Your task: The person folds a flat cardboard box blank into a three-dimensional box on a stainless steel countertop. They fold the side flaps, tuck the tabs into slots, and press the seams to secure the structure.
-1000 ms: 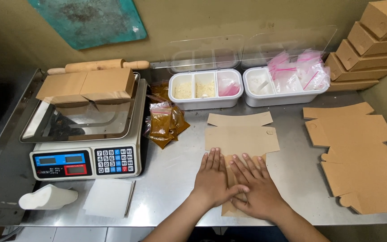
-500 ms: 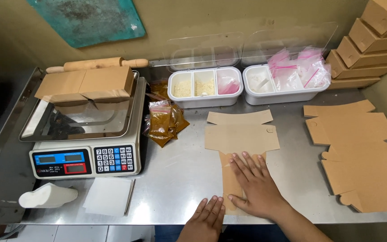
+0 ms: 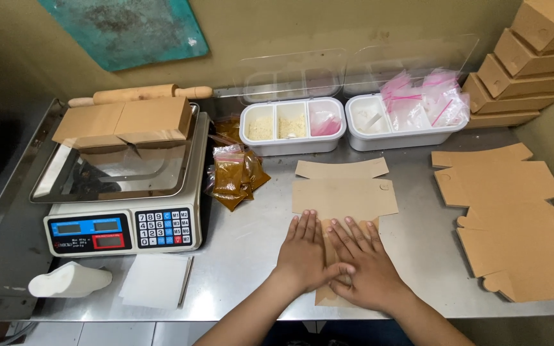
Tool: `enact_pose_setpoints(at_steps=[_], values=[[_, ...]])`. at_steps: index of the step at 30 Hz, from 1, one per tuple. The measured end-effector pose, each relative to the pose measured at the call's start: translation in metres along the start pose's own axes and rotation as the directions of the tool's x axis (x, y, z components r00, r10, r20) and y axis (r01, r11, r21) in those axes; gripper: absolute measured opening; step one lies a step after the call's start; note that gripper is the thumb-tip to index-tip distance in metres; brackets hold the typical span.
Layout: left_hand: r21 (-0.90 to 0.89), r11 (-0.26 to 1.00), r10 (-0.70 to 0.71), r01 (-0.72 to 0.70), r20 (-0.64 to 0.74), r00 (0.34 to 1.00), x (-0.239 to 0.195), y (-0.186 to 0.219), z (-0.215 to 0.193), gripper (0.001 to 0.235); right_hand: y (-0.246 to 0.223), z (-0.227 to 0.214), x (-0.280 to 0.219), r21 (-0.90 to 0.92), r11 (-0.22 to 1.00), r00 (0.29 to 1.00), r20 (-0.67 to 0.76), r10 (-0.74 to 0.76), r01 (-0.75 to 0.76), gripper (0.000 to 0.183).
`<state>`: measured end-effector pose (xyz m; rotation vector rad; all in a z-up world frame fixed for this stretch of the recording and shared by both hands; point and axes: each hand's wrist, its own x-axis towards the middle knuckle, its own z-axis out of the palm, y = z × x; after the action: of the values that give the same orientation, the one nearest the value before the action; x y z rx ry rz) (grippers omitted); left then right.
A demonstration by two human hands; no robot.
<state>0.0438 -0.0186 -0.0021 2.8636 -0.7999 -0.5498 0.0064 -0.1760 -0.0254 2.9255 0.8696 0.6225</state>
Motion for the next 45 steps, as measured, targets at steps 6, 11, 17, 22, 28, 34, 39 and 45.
enact_pose_setpoints(at_steps=[6, 11, 17, 22, 28, 34, 39, 45], values=[[-0.043, 0.999, 0.029, -0.026, 0.053, 0.998, -0.024, 0.004, -0.001, 0.113, 0.002, -0.001, 0.000, -0.125, 0.991, 0.998, -0.033, -0.052, 0.048, 0.095], [-0.024, 0.984, 0.178, -0.177, 0.044, 0.983, -0.063, 0.006, 0.023, 0.116, 0.000, -0.004, 0.002, -0.103, 0.995, 0.999, -0.040, -0.020, 0.016, 0.095], [0.288, 0.906, 0.407, -0.309, -0.403, 0.820, -0.082, -0.009, 0.117, 0.045, -0.001, -0.005, 0.002, -0.115, 0.993, 0.999, -0.032, -0.018, 0.014, 0.094], [0.329, 0.899, 0.430, -0.291, -0.524, 0.735, -0.087, -0.005, 0.113, 0.038, 0.000, -0.004, 0.002, -0.131, 0.991, 0.999, -0.031, -0.023, 0.019, 0.094], [0.291, 0.928, 0.303, -0.233, -0.223, 0.926, -0.070, 0.001, 0.091, 0.094, 0.000, -0.004, 0.003, -0.121, 0.993, 0.999, -0.024, -0.022, 0.019, 0.094], [0.167, 0.984, 0.082, -0.066, -0.086, 0.993, -0.028, 0.010, 0.020, 0.118, 0.003, 0.007, -0.002, -0.099, 0.994, 0.999, 0.012, -0.036, 0.037, 0.094], [0.051, 0.998, -0.036, 0.035, 0.007, 0.999, -0.021, 0.010, -0.026, 0.104, 0.002, -0.007, 0.007, 0.165, 0.980, 0.863, 0.504, 0.016, -0.114, 0.091], [0.005, 0.999, 0.041, -0.042, 0.106, 0.994, -0.053, 0.019, -0.017, 0.111, 0.001, -0.008, 0.006, 0.188, 0.974, 0.914, 0.404, 0.038, -0.124, 0.088]])
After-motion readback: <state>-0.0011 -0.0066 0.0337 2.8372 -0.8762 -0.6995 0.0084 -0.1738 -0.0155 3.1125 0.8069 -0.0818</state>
